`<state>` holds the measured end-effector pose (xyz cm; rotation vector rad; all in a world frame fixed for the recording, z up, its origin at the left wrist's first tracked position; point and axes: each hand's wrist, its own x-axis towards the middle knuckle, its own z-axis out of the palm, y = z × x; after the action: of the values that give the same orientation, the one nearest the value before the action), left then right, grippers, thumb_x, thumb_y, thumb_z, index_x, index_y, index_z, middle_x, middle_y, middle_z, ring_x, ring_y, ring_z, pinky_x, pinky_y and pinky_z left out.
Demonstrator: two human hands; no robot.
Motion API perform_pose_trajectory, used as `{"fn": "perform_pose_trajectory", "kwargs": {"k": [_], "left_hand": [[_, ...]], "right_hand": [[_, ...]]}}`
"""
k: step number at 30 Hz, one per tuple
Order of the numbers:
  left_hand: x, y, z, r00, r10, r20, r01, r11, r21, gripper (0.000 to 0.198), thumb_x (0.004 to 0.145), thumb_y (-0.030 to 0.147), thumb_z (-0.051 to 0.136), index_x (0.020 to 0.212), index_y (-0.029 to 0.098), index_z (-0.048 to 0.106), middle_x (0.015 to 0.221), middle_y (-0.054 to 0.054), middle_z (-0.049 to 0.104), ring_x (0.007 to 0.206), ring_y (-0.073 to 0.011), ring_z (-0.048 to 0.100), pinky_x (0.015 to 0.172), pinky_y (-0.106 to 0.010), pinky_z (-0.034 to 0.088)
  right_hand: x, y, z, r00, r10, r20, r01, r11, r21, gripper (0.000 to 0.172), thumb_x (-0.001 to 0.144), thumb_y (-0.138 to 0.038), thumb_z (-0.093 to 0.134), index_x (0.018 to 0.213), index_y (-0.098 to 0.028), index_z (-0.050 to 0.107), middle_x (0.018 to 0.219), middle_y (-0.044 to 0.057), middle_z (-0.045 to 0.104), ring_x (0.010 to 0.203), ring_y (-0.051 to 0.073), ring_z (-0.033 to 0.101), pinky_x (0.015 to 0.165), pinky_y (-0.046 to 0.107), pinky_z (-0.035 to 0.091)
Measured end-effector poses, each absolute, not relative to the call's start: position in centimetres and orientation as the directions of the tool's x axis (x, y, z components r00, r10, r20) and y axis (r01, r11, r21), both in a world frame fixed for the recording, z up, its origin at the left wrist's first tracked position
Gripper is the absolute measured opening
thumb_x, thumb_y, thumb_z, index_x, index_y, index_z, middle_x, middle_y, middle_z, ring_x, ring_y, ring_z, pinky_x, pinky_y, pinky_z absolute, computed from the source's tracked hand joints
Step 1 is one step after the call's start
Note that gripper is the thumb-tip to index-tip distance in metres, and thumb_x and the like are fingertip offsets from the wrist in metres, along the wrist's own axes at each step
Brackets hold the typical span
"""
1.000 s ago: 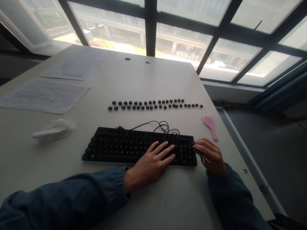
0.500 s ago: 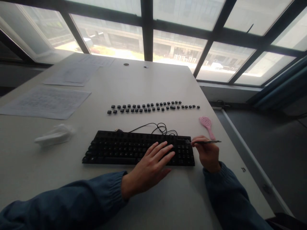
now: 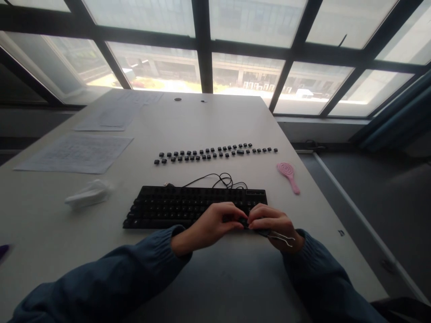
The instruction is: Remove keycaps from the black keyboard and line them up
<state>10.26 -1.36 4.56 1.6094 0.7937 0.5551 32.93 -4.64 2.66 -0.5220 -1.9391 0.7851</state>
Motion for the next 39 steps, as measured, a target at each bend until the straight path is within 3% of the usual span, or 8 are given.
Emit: {"fn": "perform_pose_trajectory", "kwargs": {"k": [4,7,13,17,21,23,30,39], "left_hand": [[9.7,-1.6,4.8,0.695,0.612,-0.377,0.186,0.353,0.917,0.031,0.074,0.036,0.081,0.098,0.016,0.077,0.082,-0.005,0.070,0.071,-0.0138,0.060,0.067,-0.025,0.048],[9.2,-1.9,5.1,0.620,0.609,-0.494,0.200,0.486,0.851,0.038,0.074,0.043,0.080,0.102,0.017,0.075,0.084,-0.005,0.070,0.071,-0.0132,0.060,0.063,-0.023,0.047],[8.5,1.5,10.5,0.514,0.761,-0.395,0.428,0.171,0.887,0.034,0.074,0.041,0.079,0.100,0.020,0.077,0.085,-0.005,0.074,0.075,-0.0173,0.066,0.071,-0.029,0.054],[11.6,7.8,13.6,0.505,0.857,-0.103,0.471,-0.173,0.865,0.031,0.073,0.029,0.076,0.102,0.018,0.077,0.099,-0.007,0.076,0.087,-0.0188,0.069,0.084,-0.035,0.057],[18.6,15.5,12.4,0.520,0.840,0.151,0.503,-0.445,0.741,0.036,0.078,0.025,0.071,0.112,0.015,0.075,0.093,-0.010,0.076,0.072,-0.0154,0.067,0.071,-0.031,0.057],[22.9,18.9,10.7,0.532,0.807,0.257,0.509,-0.547,0.664,0.034,0.078,0.020,0.069,0.111,0.014,0.076,0.098,-0.010,0.076,0.075,-0.0145,0.067,0.075,-0.029,0.056],[35.3,24.6,4.5,0.620,0.757,0.206,0.565,-0.613,0.552,0.035,0.074,0.010,0.069,0.109,0.012,0.076,0.101,-0.010,0.076,0.088,-0.0185,0.068,0.089,-0.029,0.052],[39.5,27.1,0.1,0.635,0.766,0.098,0.620,-0.581,0.527,0.058,0.065,0.004,0.074,0.121,0.016,0.068,0.103,-0.010,0.074,0.097,-0.0225,0.066,0.095,-0.034,0.049]], "right_hand": [[32.3,-5.1,3.7,-0.493,0.614,0.617,0.013,0.714,-0.700,0.014,0.096,-0.023,0.061,0.097,-0.017,0.073,0.088,0.012,0.070,0.084,0.021,0.066,0.072,0.035,0.058],[32.2,-5.4,3.6,-0.464,0.626,0.627,-0.009,0.704,-0.710,0.015,0.096,-0.024,0.060,0.097,-0.018,0.074,0.087,0.011,0.070,0.081,0.020,0.066,0.070,0.035,0.057],[32.8,-5.4,2.4,-0.330,0.729,0.600,-0.040,0.624,-0.780,0.014,0.094,-0.018,0.062,0.094,-0.018,0.075,0.091,0.010,0.069,0.081,0.019,0.066,0.074,0.035,0.057],[33.3,-5.0,2.4,-0.232,0.779,0.582,-0.048,0.589,-0.807,0.007,0.088,-0.014,0.070,0.091,-0.018,0.076,0.091,0.008,0.068,0.078,0.017,0.067,0.071,0.032,0.057],[34.0,-4.2,2.2,-0.159,0.796,0.584,-0.026,0.588,-0.808,0.005,0.085,-0.018,0.074,0.090,-0.017,0.076,0.090,0.008,0.069,0.078,0.017,0.067,0.071,0.031,0.057],[34.3,-3.7,2.0,-0.124,0.798,0.590,-0.005,0.594,-0.805,0.005,0.086,-0.020,0.074,0.089,-0.017,0.076,0.090,0.008,0.070,0.078,0.017,0.067,0.072,0.031,0.057],[35.2,-2.6,1.6,-0.051,0.807,0.588,0.042,0.590,-0.806,0.008,0.088,-0.024,0.072,0.088,-0.017,0.075,0.088,0.008,0.070,0.078,0.017,0.067,0.073,0.031,0.056],[35.7,-2.5,2.0,0.034,0.801,0.597,0.084,0.593,-0.801,0.009,0.090,-0.025,0.067,0.090,-0.018,0.074,0.088,0.008,0.070,0.078,0.017,0.067,0.075,0.030,0.058]]}}
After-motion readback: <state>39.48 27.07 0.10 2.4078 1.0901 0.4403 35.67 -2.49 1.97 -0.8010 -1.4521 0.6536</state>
